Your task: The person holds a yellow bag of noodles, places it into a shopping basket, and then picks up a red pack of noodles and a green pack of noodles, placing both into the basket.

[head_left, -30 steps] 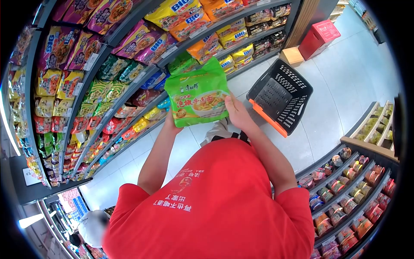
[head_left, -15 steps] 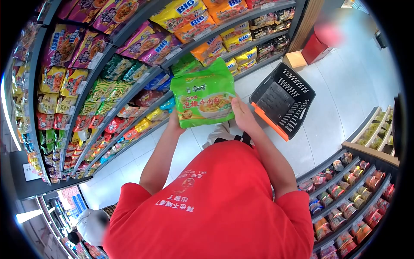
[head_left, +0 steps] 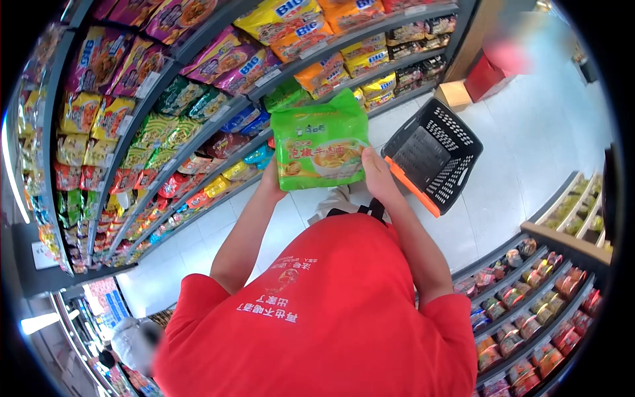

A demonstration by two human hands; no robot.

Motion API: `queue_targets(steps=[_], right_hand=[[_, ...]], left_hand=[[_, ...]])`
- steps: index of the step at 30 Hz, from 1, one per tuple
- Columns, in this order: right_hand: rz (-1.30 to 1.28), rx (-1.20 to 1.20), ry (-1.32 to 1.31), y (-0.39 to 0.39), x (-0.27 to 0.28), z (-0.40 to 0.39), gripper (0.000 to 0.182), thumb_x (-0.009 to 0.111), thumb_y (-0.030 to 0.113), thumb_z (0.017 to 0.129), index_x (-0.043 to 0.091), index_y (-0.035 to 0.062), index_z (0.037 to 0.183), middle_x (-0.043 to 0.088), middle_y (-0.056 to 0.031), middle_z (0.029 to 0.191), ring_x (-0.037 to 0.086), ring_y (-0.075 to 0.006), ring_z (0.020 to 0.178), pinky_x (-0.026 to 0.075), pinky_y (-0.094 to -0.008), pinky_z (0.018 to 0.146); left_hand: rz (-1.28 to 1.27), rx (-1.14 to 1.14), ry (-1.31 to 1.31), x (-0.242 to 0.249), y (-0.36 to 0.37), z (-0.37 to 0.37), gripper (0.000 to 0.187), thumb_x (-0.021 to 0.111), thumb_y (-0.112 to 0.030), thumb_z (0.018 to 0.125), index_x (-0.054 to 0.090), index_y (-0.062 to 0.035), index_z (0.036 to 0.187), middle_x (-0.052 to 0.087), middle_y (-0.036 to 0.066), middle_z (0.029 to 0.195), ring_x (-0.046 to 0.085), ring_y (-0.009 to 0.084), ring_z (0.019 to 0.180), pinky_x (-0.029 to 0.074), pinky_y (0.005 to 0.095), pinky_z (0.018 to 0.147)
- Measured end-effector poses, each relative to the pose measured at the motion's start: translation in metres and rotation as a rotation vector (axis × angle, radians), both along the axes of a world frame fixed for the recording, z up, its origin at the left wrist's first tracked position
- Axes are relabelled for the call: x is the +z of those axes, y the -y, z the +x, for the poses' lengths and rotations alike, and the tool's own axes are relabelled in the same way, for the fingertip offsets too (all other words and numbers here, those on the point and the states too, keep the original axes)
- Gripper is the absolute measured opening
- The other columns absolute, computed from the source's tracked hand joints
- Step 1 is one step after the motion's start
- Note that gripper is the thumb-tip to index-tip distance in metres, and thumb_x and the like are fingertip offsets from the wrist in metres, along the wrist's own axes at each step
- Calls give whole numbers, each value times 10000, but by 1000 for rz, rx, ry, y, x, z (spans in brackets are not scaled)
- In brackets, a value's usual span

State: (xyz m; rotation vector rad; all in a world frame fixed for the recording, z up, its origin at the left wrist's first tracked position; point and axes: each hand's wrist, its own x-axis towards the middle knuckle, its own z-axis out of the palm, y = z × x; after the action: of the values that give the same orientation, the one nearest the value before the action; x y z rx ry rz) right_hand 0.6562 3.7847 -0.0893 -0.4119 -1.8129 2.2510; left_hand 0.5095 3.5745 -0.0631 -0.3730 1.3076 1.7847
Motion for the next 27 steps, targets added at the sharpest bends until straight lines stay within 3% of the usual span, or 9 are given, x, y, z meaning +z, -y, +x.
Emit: queue_targets(steps=[3,5,7,11,16,19,25,27], right_hand=[[96,-64,222,-4,-18,16,540,318,383,1060,459,-48,1353,552,-133,1312,483,-202,1228,354,-321,1046],[-7,-117,221,-9,-57,31,544,310,407,1055,496,-33,1314,542,-115,1296,483,-188,1205,357,-316,1044],[-178,-147,128,-10,-86,50,541,309,428,1053,450,9,1365,509,-105,1346,481,-212,1232,367,-353,1056],[-507,-270,153,-9,-62,66,561,290,437,1053,341,27,1433,442,-125,1417,449,-252,1289,355,-408,1085],[-443,-264,135,-16,-52,72,554,288,438,1055,354,23,1418,459,-124,1395,466,-249,1272,380,-409,1063],[-424,-272,131,-20,-47,72,534,292,427,1057,383,18,1389,480,-125,1368,492,-247,1241,408,-400,1036],[-405,-271,103,-20,-43,74,538,301,429,1056,400,6,1373,492,-128,1352,509,-248,1221,428,-398,1014],[-384,-269,91,-17,-43,76,537,309,427,1053,401,4,1371,492,-129,1349,510,-244,1220,427,-396,1015]], left_hand=[[20,-46,-52,-20,-2,1,608,389,-507,1011,439,-42,1398,538,128,1359,576,249,1173,473,377,992],[-51,-78,-91,-29,-12,8,663,400,-556,994,494,-1,1346,582,137,1292,592,222,1140,478,337,965],[-201,-150,-147,-25,-26,19,730,417,-593,974,584,70,1229,646,148,1163,619,191,1059,492,298,898],[-269,-236,-98,-25,-43,25,676,428,-566,980,579,32,1256,650,124,1173,642,180,1011,509,295,869],[-303,-226,-138,-26,-51,27,738,447,-580,958,591,104,1196,666,170,1090,660,209,950,522,317,800],[-255,-281,-105,-29,-53,23,697,423,-567,982,583,57,1248,654,147,1175,646,187,1019,504,294,868],[-238,-264,-99,-17,-58,28,702,425,-575,979,588,53,1247,656,148,1177,646,190,1028,501,294,881],[-221,-235,-115,-20,-58,29,718,445,-577,966,599,85,1198,666,157,1112,658,199,960,515,301,818]])
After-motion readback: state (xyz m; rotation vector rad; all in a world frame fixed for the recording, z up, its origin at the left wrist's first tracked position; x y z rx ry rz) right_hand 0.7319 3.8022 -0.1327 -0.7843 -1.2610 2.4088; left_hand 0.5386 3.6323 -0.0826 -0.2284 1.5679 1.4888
